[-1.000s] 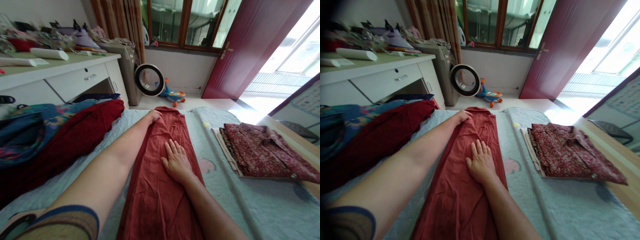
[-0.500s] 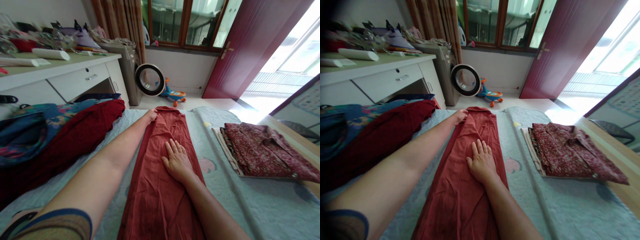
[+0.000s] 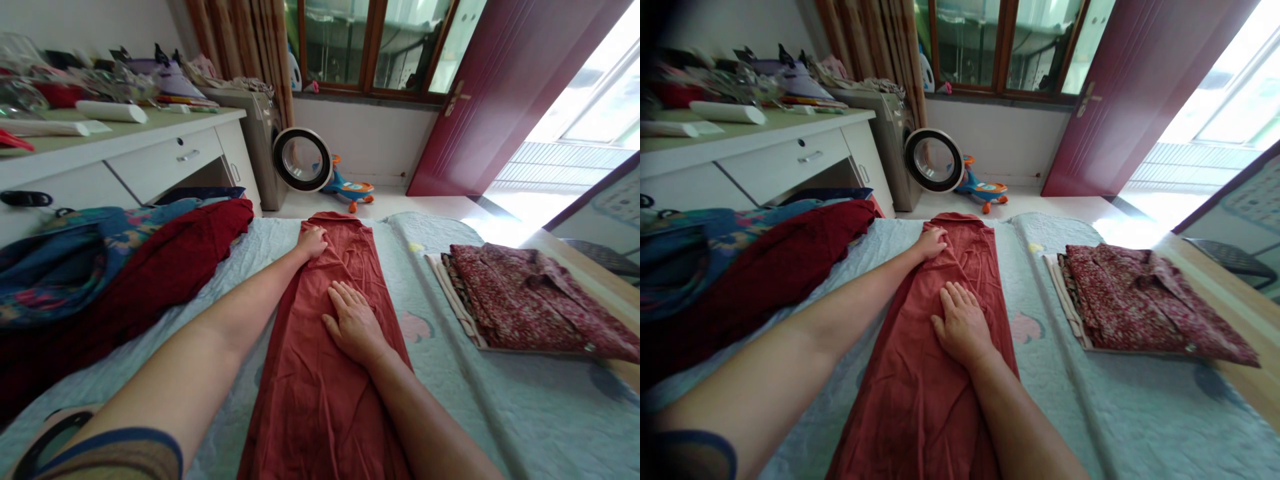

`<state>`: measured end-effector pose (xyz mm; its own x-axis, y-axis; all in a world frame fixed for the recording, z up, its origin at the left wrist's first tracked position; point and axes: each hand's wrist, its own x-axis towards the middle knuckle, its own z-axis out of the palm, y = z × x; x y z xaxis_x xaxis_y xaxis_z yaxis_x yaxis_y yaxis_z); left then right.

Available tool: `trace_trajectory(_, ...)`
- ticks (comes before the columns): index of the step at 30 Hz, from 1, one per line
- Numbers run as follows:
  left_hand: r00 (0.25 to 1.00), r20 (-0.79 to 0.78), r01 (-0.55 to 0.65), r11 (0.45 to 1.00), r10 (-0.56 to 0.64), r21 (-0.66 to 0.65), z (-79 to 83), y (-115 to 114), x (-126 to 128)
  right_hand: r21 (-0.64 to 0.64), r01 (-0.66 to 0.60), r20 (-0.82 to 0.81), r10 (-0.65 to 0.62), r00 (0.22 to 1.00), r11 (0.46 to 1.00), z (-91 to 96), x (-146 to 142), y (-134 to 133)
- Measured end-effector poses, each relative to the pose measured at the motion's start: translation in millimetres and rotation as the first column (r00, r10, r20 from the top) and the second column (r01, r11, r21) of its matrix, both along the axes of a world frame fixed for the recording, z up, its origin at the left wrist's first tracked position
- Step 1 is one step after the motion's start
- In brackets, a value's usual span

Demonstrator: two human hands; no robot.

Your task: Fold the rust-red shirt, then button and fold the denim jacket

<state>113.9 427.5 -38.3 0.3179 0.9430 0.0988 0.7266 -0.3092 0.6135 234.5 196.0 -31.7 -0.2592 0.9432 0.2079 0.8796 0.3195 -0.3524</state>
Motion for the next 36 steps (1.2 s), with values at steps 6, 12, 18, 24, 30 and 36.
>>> trace_trajectory(6,0.974,-0.22,0.022,0.955,0.046,0.297,-3.8,-21,2,-0.053,0.005,0.037,-0.003,0.999,0.999,-1.3,0,1)
trace_trajectory(12,0.83,-0.453,0.437,0.884,-0.325,0.166,14.4,-26,11,-0.026,0.004,0.019,-0.004,1.0,1.0,1.0,0,0)
trace_trajectory(18,0.787,-0.541,0.444,0.881,-0.295,0.165,27.9,-25,11,0.09,0.157,-0.069,-0.151,0.986,0.983,-1.6,3,1)
trace_trajectory(24,0.797,-0.491,0.517,0.819,-0.352,0.252,25.5,-19,6,-0.029,0.18,0.057,-0.178,0.982,0.983,-9.7,1,4)
trace_trajectory(30,0.803,-0.523,0.526,0.752,-0.285,0.397,7.6,-16,1,-0.051,0.189,0.088,-0.184,0.979,0.981,-7.0,-1,4)
trace_trajectory(36,0.942,-0.251,-0.049,0.832,0.222,0.553,4.6,-23,-3,-0.06,0.192,0.092,-0.186,0.978,0.98,-5.0,-1,4)
